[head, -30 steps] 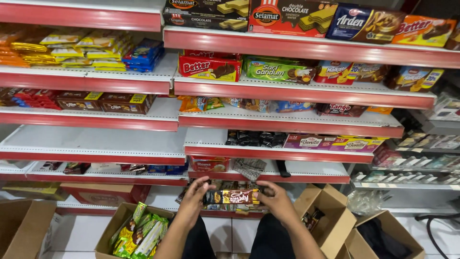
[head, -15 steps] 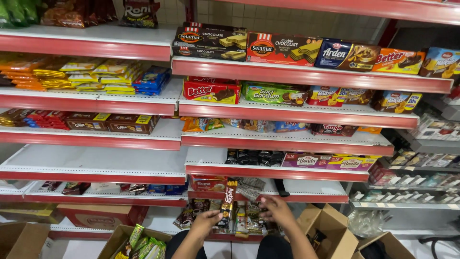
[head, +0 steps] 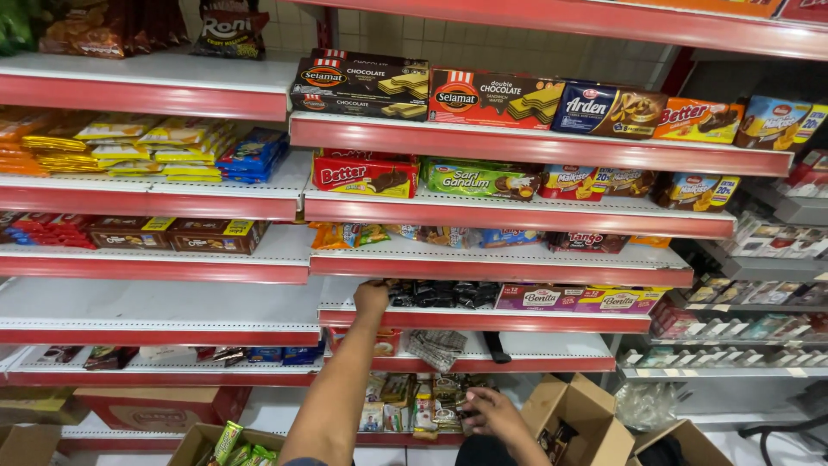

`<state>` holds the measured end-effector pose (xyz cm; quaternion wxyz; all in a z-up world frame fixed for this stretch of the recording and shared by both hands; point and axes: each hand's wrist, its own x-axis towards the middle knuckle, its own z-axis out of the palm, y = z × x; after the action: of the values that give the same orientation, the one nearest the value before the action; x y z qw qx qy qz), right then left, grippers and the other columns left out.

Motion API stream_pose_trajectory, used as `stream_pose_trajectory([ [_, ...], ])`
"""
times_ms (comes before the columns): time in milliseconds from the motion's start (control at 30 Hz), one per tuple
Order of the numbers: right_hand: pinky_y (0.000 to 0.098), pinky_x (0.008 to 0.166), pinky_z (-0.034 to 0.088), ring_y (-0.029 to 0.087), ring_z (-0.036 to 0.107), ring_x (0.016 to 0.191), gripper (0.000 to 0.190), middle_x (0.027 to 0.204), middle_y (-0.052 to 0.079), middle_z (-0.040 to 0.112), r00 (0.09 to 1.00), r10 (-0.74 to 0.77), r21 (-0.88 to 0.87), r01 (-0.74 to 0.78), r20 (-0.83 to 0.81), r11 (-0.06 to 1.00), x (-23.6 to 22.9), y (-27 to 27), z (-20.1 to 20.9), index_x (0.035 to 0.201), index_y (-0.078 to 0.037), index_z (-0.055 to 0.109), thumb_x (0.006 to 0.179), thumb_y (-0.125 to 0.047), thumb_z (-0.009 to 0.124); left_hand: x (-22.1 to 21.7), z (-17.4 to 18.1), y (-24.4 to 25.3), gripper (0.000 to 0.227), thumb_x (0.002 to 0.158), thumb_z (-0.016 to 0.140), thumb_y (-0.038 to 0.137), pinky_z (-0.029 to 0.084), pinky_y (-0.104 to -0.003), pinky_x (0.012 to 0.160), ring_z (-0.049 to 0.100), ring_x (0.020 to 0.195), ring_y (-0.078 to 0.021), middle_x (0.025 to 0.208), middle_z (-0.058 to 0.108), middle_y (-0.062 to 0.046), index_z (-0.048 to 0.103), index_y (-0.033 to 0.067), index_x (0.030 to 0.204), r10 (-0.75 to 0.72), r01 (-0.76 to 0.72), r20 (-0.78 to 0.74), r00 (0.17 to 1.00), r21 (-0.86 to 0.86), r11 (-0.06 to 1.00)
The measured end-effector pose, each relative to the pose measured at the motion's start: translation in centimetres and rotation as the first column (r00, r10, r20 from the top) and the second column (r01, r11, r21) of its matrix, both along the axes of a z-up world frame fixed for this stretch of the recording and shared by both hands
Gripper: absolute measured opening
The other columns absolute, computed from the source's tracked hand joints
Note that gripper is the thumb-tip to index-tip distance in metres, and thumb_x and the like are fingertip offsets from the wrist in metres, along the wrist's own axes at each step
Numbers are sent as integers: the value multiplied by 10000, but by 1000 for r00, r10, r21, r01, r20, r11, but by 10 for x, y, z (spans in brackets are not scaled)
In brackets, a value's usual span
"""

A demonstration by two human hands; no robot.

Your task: The person sits on the floor in front of a snack shelf and restocks packaged snack bars and wafer packs, taking items from open cardboard boxes on the floor and placing them onto the lower shelf rows. They occasionally wipe the shelf surface with a cloth and handle a small black handheld device between placements.

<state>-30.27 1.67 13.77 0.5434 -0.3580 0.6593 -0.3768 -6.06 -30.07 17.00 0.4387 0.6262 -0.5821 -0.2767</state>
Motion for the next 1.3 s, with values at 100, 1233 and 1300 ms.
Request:
stream_pose_trajectory([
  [100, 312, 742, 603, 174, 734, 868, 540, 1165, 73, 763, 999, 2, 6, -2, 49, 1000, -11, 6, -4, 1410, -90, 598, 964, -392, 638, -10, -12, -31, 425, 850, 693, 449, 527, -484, 945, 655, 1093, -418, 1182, 717, -174, 741, 146, 1144, 60, -60, 43, 997, 9, 998],
  [1233, 305, 739, 583, 154, 729, 842, 490, 1113, 66, 760, 982, -186, 128, 180, 41, 975, -50, 28, -55, 1382, -103, 607, 973, -371, 647, -30, 59, 104, 254, 947, 644, 210, 508, -493, 884, 644, 991, -378, 1042, 686, -199, 659, -15, 1064, 31, -45, -38, 999, -435, 899],
  [1300, 314, 653, 594, 187, 711, 721, 285, 909, 110, 753, 921, -382, -37, 386, 80, 922, -63, 39, -96, 1117, -13, 697, 982, -251, 619, -44, 52, 155, 234, 996, 659, 172, 497, -458, 804, 580, 860, -331, 939, 591, -185, 595, -47, 1049, -74, -20, -159, 985, -522, 853],
])
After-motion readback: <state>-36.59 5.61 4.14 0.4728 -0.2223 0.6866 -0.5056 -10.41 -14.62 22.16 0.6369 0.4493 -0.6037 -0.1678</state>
